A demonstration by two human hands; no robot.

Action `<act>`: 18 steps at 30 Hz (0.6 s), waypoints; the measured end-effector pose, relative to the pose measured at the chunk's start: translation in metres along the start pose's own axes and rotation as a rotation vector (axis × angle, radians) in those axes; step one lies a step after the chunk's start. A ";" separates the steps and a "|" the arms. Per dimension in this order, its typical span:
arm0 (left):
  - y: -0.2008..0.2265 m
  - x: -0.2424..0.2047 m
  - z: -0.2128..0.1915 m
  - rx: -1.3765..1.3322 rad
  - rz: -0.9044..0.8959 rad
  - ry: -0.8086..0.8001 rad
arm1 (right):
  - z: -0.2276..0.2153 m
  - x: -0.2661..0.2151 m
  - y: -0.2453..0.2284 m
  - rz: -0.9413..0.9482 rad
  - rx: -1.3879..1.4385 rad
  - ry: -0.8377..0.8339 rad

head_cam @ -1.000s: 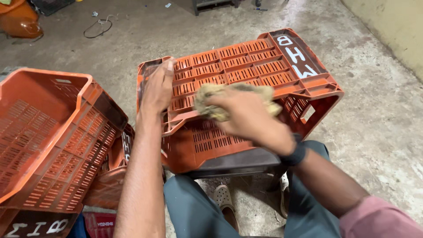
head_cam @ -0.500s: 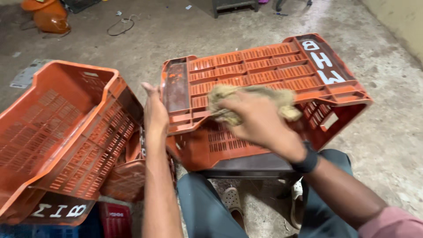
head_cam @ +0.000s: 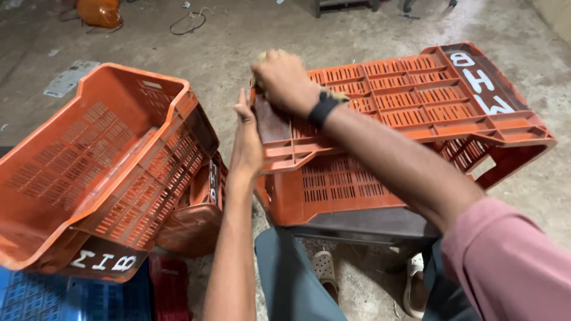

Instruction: The person wipes the surface of stacked orange plastic crates using a cloth. They clean the top and sides of the crates, occasionally lifting and repositioning them to access different areas. The person handles the crates one at a time, focusing on removing dirt or residue from the plastic surfaces.

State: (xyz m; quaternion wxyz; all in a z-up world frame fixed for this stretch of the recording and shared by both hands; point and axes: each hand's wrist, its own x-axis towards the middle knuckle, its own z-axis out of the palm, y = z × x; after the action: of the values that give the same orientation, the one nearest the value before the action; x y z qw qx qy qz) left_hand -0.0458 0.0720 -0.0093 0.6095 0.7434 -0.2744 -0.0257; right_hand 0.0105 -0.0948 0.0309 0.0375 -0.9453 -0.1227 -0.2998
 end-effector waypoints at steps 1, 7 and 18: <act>0.001 -0.004 0.001 0.072 -0.005 0.031 | 0.001 0.004 0.010 -0.018 0.018 0.022; 0.009 -0.009 0.005 0.192 0.078 0.298 | -0.021 -0.013 -0.008 -0.094 0.114 -0.038; 0.005 -0.004 0.013 0.553 0.066 0.336 | -0.081 -0.046 -0.015 -0.086 0.167 -0.460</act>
State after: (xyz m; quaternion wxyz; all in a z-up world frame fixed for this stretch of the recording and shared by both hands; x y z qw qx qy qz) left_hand -0.0560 0.0615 -0.0090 0.4216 0.8654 -0.1905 0.1925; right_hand -0.0747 -0.1021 0.0712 0.0737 -0.9762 -0.1926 -0.0671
